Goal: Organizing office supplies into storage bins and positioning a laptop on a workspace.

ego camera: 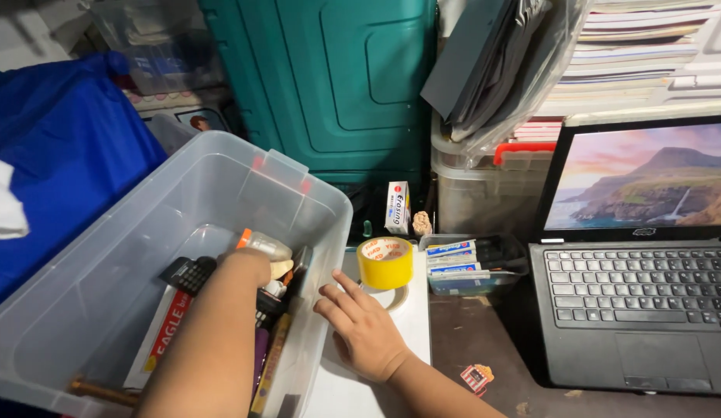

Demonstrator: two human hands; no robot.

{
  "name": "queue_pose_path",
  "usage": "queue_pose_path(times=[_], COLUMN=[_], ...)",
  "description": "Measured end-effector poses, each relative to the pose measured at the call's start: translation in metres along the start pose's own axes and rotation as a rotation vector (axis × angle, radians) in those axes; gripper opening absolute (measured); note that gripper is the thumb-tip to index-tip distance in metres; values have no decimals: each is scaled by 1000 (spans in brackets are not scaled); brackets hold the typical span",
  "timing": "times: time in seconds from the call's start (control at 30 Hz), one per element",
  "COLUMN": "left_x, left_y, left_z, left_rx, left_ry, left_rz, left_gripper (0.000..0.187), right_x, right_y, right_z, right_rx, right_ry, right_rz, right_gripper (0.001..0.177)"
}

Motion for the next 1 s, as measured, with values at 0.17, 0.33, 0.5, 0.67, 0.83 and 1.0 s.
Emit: queue_pose_path(times=[0.17,0.33,0.5,0.67,0.83,1.0], left_x=[61,35,-18,18,60,48], left_y=[-8,-21,1,66,125,100], left_z=[-35,-28,11,-14,-51,-41], left_rx=[-122,67,115,27,-154,-80], left_ry=[-12,-15,105,279,403,160], left_rz=[-39,-135,16,150,242,175], left_gripper=[44,45,49,38,32,45], right_x=[2,1,3,2,2,0], right_y=[2,-1,1,0,-1,-1], right_z=[1,0,0,-1,-3,-3], right_rx=[17,8,40,8,13,-25], right_ry=[15,8,43,29,55,30], right_rz=[-5,-1,-32,-20,-41,-27], right_gripper=[64,64,65,67,66,63])
Point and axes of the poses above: each hand's wrist, its own x-axis towards the middle knuckle, its own z-axis out of the back of the hand, y = z × x, the point moved 2 cm from there along x, towards the middle knuckle, and after that the axes turned 3 degrees about -z, right-handed, at the moved point
